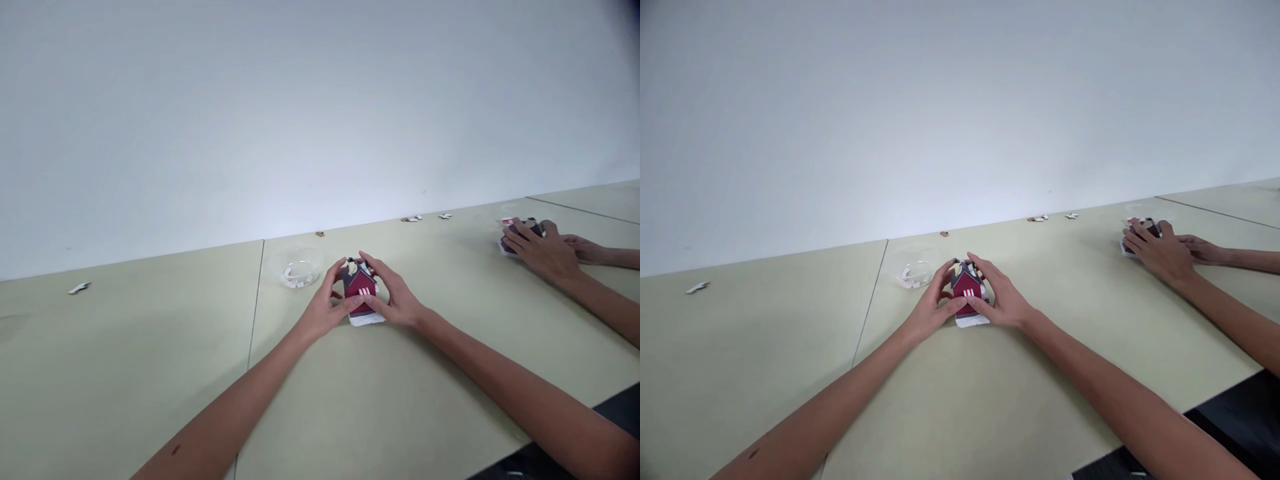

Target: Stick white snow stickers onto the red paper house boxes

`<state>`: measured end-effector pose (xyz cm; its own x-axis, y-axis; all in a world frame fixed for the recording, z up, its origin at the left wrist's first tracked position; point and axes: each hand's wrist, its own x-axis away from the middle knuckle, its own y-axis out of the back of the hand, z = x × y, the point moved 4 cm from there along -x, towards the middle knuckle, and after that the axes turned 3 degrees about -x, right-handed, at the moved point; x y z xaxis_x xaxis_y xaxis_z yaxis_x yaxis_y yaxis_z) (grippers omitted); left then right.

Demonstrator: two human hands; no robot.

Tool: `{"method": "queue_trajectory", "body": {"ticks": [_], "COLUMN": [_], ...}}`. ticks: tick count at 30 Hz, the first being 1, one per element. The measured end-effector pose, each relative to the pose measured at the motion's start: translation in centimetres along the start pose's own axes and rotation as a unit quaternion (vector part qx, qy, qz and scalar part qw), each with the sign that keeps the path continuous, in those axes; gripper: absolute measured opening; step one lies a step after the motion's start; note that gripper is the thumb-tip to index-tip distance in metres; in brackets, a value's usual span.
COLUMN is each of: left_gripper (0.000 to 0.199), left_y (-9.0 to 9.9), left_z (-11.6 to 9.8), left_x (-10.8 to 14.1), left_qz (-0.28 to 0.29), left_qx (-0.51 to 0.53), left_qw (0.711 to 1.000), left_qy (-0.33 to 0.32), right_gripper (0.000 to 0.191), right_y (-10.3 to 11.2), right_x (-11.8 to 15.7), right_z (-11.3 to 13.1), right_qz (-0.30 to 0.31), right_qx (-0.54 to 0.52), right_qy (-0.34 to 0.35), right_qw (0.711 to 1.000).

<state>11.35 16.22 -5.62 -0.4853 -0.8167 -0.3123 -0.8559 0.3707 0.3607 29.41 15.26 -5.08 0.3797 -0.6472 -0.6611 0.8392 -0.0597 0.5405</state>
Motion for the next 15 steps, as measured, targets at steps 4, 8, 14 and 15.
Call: {"method": "queue_trajectory", "body": {"ticks": [4,8,14,15], "left_gripper": [0.080,0.086,0.077,0.075], "left_y": [0.1,0.2,0.0,0.0], "left_z": [-0.1,-0.4,-0.9,-1.0], "left_x": [0.0,0.4,0.6,0.6], "left_qz": [-0.010,-0.037,-0.076,-0.081], "left_qx": [-0.013,-0.055,-0.150,-0.162], "left_qw": [1.000,0.998,0.982,0.979], "left_qy": [-0.008,-0.014,-0.088,-0.097], "right_gripper": [0.075,0.068,0.056,0.056], "right_y": [-0.5,-0.5,0.1,0.2], "right_x": [0.0,-0.1,-0.1,-0.1], "right_z": [0.6,1.0,1.1,0.9], "right_qz": [0.043,0.056,0.015,0.000], "right_qx": [-0.012,-0.008,0.029,0.038], "right_qy": [0.010,0.010,0.039,0.039], "right_qw": [0.999,0.998,0.999,0.999]}}
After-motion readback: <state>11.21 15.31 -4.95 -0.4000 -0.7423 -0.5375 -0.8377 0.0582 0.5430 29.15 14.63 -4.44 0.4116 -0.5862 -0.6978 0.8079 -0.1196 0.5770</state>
